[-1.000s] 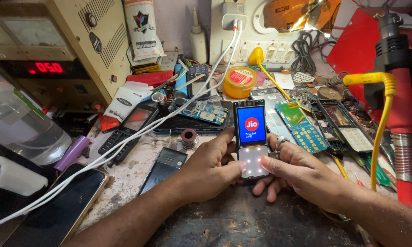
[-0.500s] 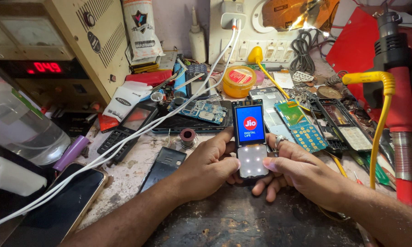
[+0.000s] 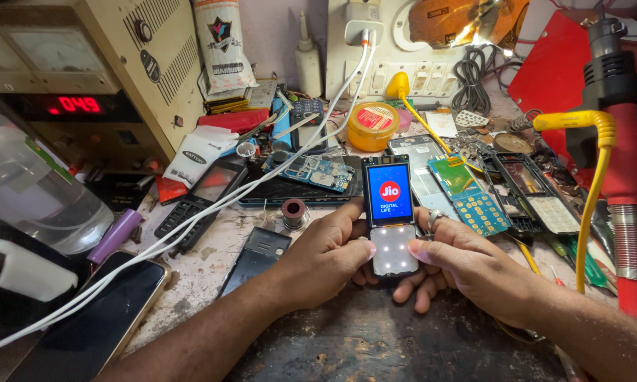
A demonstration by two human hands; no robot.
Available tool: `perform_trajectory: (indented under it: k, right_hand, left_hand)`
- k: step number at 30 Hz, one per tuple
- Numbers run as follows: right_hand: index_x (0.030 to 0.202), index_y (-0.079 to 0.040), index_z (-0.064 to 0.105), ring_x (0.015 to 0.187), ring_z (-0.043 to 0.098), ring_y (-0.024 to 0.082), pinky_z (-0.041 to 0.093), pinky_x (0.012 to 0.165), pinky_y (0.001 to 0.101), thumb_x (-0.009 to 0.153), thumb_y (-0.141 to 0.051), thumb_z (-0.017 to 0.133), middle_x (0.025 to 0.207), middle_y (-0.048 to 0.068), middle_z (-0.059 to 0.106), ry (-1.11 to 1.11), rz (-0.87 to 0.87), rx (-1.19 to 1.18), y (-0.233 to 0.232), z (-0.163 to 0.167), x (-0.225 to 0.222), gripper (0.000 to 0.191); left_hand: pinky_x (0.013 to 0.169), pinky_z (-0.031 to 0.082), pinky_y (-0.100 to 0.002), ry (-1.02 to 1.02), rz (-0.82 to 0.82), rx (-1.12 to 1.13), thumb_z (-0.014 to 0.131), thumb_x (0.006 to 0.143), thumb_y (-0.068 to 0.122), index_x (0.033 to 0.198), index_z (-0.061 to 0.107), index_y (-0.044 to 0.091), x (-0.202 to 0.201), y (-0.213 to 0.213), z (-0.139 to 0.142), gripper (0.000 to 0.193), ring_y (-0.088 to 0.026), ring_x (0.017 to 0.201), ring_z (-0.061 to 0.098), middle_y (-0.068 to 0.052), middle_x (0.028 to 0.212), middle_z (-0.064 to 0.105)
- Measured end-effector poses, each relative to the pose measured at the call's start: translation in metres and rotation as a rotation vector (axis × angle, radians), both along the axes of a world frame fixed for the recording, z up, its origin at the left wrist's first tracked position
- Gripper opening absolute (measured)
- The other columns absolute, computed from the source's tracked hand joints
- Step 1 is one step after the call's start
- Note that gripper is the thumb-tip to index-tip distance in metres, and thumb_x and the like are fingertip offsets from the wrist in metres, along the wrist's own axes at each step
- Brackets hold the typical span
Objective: The person holds a disassembled mobile phone and uses tweezers to adjust a small internal component while the screen displays the Jio boot logo. The person then uses a continuity tester with red and orange probes to check points on the exposed motherboard.
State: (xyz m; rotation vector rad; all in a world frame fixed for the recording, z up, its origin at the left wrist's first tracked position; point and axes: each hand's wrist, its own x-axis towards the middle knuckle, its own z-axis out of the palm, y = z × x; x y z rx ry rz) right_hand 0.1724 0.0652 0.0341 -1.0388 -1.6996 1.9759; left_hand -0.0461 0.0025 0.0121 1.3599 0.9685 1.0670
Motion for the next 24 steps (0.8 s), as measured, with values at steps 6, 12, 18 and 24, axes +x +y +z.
perform_trajectory:
  k: [6,12,18,24]
  right_hand:
    - [0.138,-0.004,0.044,0.076,0.075,0.018,0.060,0.057,0.0295,0.093,-0.025,0.051,0.103,0.012,0.068,-0.007,-0.001,-0.010,-0.0009,0.0018,-0.0004,0.050]
    - [0.139,-0.004,0.044,0.076,0.074,0.018,0.060,0.058,0.0292,0.093,-0.024,0.051,0.104,0.011,0.068,-0.007,0.007,0.002,-0.0013,0.0030,-0.0010,0.050]
    - [0.140,-0.005,0.044,0.075,0.074,0.017,0.059,0.057,0.0287,0.093,-0.025,0.051,0.103,0.012,0.069,-0.006,0.008,-0.008,-0.0013,0.0031,-0.0012,0.051]
    - [0.140,-0.004,0.043,0.076,0.074,0.018,0.060,0.057,0.0287,0.094,-0.024,0.050,0.104,0.013,0.068,-0.003,0.020,0.002,-0.0004,0.0019,-0.0006,0.052]
  left_hand:
    - [0.064,0.057,-0.026,0.011,-0.002,0.006,0.048,0.093,0.010,0.137,0.050,-0.001,-0.0005,0.0006,-0.0010,0.045,-0.010,0.074,0.068,-0.007,0.099,0.071]
    - [0.065,0.058,-0.025,0.050,0.022,0.013,0.052,0.094,0.011,0.142,0.046,0.002,0.0008,-0.0012,-0.0004,0.050,-0.008,0.074,0.067,-0.006,0.103,0.072]
    - [0.065,0.058,-0.025,0.042,0.022,0.016,0.054,0.094,0.011,0.147,0.044,0.003,0.0014,-0.0008,-0.0006,0.054,-0.008,0.075,0.067,-0.007,0.105,0.072]
    - [0.066,0.058,-0.025,0.048,0.025,0.036,0.054,0.094,0.012,0.152,0.040,0.006,0.0020,-0.0020,0.0008,0.060,-0.008,0.075,0.067,-0.007,0.106,0.072]
